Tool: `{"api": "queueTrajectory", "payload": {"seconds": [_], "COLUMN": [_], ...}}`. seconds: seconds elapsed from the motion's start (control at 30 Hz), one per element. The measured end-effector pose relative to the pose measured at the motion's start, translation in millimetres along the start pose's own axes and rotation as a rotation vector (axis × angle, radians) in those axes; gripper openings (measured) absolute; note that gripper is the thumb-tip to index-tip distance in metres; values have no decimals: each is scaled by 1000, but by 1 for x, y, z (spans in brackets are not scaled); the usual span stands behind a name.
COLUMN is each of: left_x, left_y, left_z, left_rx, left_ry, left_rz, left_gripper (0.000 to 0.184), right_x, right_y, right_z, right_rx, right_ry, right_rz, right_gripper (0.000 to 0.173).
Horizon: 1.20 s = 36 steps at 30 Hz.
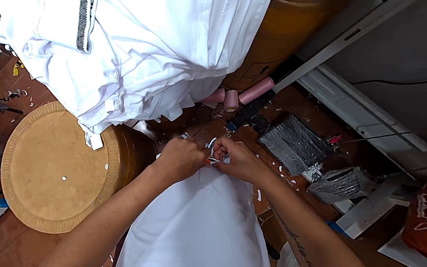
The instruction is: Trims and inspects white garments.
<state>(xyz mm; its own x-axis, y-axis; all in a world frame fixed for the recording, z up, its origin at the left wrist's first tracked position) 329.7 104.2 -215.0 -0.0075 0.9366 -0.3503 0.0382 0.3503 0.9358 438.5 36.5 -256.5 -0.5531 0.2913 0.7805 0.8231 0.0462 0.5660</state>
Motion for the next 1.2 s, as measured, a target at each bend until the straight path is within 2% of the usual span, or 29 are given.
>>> {"api": "queueTrajectory", "payload": {"seconds": [0.2, 0.7, 0.8, 0.87, 0.97, 1.03, 1.07, 1.13, 1.2], "left_x": [-1, 5, 16, 32, 52, 50, 46, 40, 43], "left_y": [2, -8, -5, 2, 7, -3, -11, -28, -43], "left_z": [-1, 2, -3, -12, -35, -46, -48, -49, -48], "left_rx": [-24, 73, -32, -172, -423, -455, -417, -290, -133], "left_ry": [-23, 40, 112, 251, 465, 498, 490, 509, 568], "left_rz": [25, -118, -156, -160, -260, -377, -428, -543, -650], "left_gripper": [27, 27, 26, 28, 30, 35, 38, 43, 44], "right_x": [-1, 3, 0, -5, -6, -3, -2, -1, -10], "right_y": [0, 0, 3, 4, 10, 10, 4, -21, -42], "right_z": [1, 0, 1, 0, -6, -11, -12, -13, -13], "right_rx": [21, -1, -20, -47, -243, -362, -322, -53, 180], "right_ry": [-12, -5, 12, 28, 21, 36, 54, 44, -75], "right_rz": [11, -25, 2, 5, -72, -122, -98, -3, 96], "right_gripper": [33, 33, 32, 29, 20, 18, 20, 28, 40]}}
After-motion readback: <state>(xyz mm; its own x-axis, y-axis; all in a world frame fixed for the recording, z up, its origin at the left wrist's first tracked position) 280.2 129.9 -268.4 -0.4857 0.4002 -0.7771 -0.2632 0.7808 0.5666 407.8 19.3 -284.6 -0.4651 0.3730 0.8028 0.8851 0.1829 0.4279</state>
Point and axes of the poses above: each hand's wrist, its own z-axis towards the middle knuckle, its own y-axis out of the back of the hand, x = y × z, the point moved 7 cm from there along z, towards the middle knuckle, and after that the axes turned 5 degrees about -y, right-handed, at the moved point
